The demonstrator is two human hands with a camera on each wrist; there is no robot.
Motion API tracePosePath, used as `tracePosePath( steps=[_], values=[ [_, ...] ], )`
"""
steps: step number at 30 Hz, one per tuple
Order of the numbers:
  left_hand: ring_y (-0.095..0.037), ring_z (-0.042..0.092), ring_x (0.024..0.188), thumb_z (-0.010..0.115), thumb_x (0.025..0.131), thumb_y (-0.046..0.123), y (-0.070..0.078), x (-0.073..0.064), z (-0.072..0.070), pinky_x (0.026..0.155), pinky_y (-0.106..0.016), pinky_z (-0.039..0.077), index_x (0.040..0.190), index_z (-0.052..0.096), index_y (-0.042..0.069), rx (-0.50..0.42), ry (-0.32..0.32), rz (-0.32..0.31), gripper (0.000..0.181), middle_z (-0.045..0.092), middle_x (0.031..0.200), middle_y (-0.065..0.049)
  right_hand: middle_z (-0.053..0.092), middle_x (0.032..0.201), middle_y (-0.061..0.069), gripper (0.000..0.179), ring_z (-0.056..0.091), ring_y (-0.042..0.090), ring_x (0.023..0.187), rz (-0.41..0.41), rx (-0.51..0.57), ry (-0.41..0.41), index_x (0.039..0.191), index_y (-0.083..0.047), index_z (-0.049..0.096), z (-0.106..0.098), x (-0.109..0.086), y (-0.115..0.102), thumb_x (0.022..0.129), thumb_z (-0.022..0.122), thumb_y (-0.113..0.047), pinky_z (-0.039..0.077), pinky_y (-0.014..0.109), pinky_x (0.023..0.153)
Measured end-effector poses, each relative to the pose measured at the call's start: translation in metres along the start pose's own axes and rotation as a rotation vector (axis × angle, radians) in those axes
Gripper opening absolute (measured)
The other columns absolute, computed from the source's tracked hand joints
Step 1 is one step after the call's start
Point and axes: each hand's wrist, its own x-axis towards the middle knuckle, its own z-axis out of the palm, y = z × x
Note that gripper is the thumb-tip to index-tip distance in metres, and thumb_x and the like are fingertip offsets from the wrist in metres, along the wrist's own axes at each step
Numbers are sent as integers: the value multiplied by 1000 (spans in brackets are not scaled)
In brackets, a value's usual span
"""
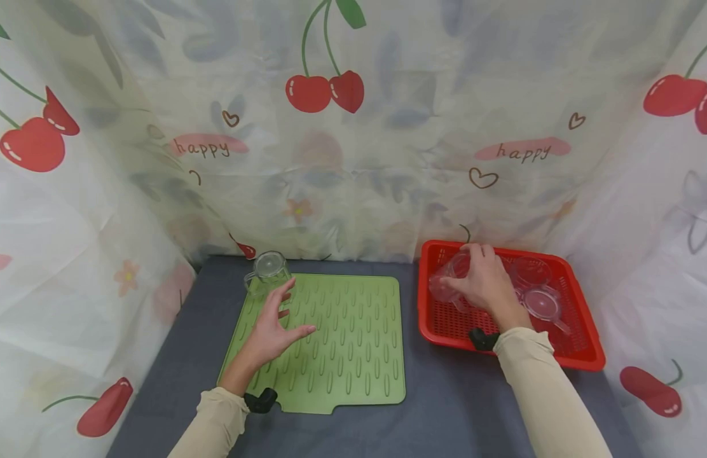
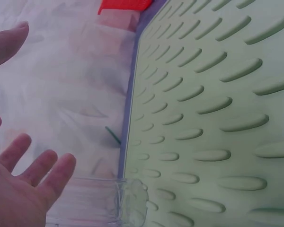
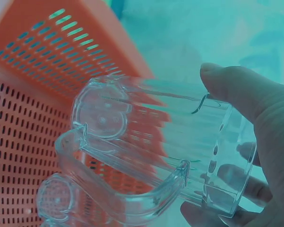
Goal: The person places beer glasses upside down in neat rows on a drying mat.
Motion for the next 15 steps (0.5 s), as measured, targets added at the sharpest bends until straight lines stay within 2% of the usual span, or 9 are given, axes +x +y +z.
tracePosePath(
  steps=[4,8,15],
  values=[
    [-31,32,151,88,82,30,0,-1,0,117,-56,42,160,21,41,-6,3,3,103,27,164,-2,45,141,25,85,43,44,125,-10,17,27,143,-3,42,-7,-7,-6,82,84,-46,46,69,105],
    [-30,32,150,87,82,29,-1,-1,0,117,-57,42,160,21,43,-16,3,9,103,28,164,-1,46,140,23,85,44,42,125,-24,35,56,143,-4,43,-13,-14,-11,82,83,-49,46,69,104],
    [-32,33,150,86,83,35,-4,-2,0,116,-58,42,162,23,33,-39,13,28,102,28,164,-1,43,145,21,93,45,41,127,-35,132,75,146,-5,40,-19,-27,-19,82,77,-61,47,67,104]
  ],
)
